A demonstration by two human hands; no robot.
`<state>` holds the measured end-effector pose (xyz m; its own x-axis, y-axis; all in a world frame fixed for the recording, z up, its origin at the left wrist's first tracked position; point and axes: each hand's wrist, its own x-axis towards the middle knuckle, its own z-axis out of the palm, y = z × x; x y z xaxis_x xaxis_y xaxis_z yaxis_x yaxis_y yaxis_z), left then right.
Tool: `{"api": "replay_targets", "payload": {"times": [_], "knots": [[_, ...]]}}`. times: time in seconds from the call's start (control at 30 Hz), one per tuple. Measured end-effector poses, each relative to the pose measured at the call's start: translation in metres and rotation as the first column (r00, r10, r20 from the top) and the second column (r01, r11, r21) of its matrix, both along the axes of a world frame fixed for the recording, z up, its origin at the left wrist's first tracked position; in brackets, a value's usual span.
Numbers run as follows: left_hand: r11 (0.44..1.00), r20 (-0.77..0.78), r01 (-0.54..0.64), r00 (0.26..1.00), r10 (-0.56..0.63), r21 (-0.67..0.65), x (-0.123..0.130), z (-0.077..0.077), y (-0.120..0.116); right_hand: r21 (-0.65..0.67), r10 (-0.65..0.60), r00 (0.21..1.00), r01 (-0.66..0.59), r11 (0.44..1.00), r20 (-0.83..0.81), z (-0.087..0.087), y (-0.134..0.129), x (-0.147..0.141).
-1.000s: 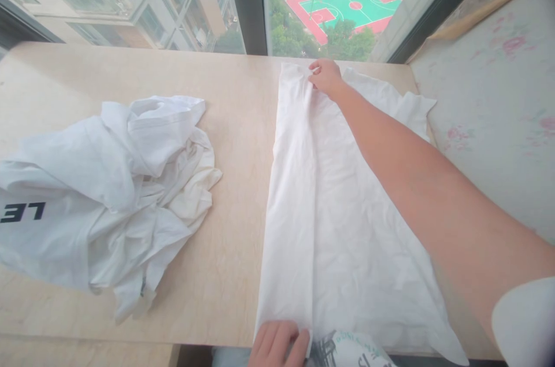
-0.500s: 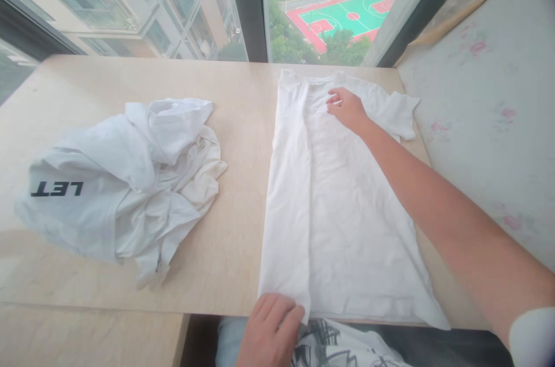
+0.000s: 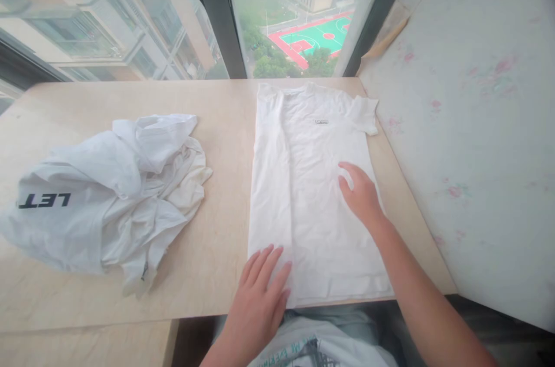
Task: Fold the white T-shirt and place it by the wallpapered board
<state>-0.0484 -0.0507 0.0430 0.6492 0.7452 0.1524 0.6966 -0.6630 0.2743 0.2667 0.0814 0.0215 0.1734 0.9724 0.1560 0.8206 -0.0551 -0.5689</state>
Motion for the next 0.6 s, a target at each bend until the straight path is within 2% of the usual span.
{"api": "replay_targets", "payload": {"times": [0.13,0.2,0.3,0.4,0.47,0.6], "knots": [[0.991,-0.196,0.053,0.98,-0.029,0.119,0.002,-0.012,0.005,-0.016,0.122,0.977,-0.121,0.993,0.174,-0.018,-0.056,-0.006],[0.985,-0.234,0.07,0.972,-0.031,0.16,0.002,-0.019,0.003,-0.054,0.131,0.963,-0.122,0.991,0.234,-0.028,-0.07,-0.005],[0.977,-0.262,0.084,0.965,-0.03,0.198,0.001,-0.025,0.003,-0.078,0.125,0.961,-0.108,0.991,0.247,-0.036,-0.075,-0.004],[0.964,-0.253,0.102,0.967,-0.038,0.245,-0.001,-0.03,0.006,-0.032,0.082,0.982,-0.078,0.996,0.172,-0.035,-0.067,-0.002],[0.956,-0.237,0.113,0.97,-0.047,0.27,-0.002,-0.033,0.009,0.015,0.017,0.998,-0.018,1.0,0.058,-0.032,-0.051,0.007],[0.945,-0.173,0.12,0.982,-0.069,0.305,-0.004,-0.036,0.019,0.01,-0.209,0.962,0.214,0.977,-0.176,-0.02,0.015,0.051]]}}
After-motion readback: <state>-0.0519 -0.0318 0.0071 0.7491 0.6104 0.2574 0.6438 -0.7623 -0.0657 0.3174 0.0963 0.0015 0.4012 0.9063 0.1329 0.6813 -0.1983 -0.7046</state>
